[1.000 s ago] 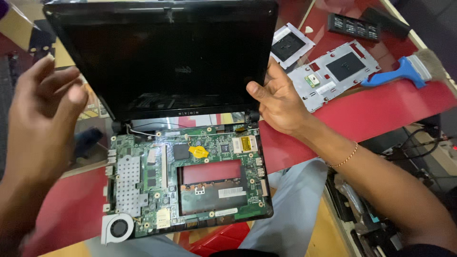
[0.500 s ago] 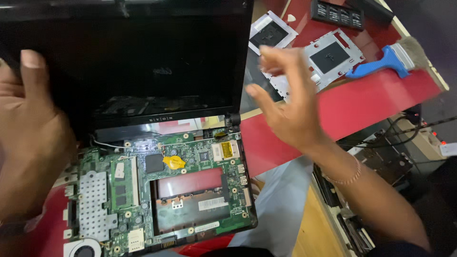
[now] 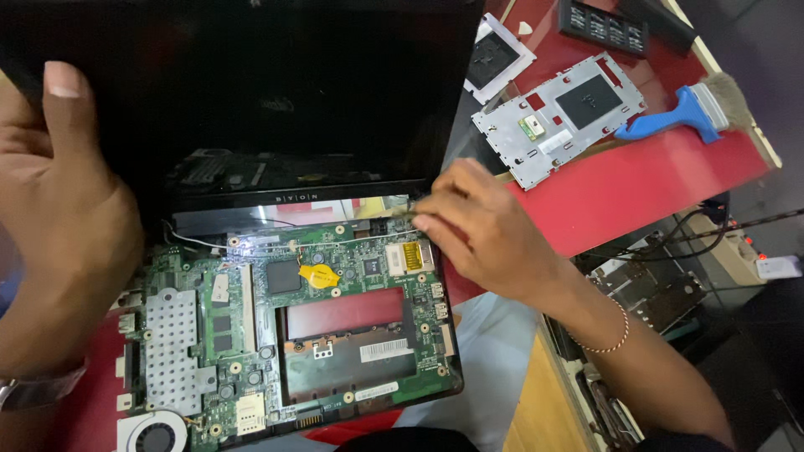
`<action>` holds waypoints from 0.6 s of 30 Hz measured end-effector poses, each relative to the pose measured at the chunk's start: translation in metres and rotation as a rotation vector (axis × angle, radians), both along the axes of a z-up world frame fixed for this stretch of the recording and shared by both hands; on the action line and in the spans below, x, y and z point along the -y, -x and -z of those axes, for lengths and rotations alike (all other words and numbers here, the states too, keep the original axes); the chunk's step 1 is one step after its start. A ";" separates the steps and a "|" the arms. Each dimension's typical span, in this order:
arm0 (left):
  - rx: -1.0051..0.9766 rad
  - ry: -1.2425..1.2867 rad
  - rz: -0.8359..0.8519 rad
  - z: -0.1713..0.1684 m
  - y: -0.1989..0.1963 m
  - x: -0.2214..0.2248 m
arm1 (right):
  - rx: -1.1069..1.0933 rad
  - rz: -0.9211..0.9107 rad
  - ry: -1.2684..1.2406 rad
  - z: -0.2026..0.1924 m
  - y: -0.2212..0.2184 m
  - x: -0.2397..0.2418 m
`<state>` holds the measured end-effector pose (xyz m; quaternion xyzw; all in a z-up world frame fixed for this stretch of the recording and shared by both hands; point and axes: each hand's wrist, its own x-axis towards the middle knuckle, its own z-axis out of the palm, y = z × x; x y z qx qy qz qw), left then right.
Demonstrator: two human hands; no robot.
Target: The person disassembles a laptop by removing the motherboard from the chassis. They then proceed to disconnect various cables and connectors from the motherboard, including a display cable and a thin white wire, while holding the components in their hands.
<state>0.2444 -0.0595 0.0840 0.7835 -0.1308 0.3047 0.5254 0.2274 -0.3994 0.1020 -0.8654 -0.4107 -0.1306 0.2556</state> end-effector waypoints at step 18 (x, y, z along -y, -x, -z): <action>-0.010 -0.031 -0.017 0.010 -0.002 -0.002 | -0.265 0.152 -0.286 -0.002 -0.001 -0.002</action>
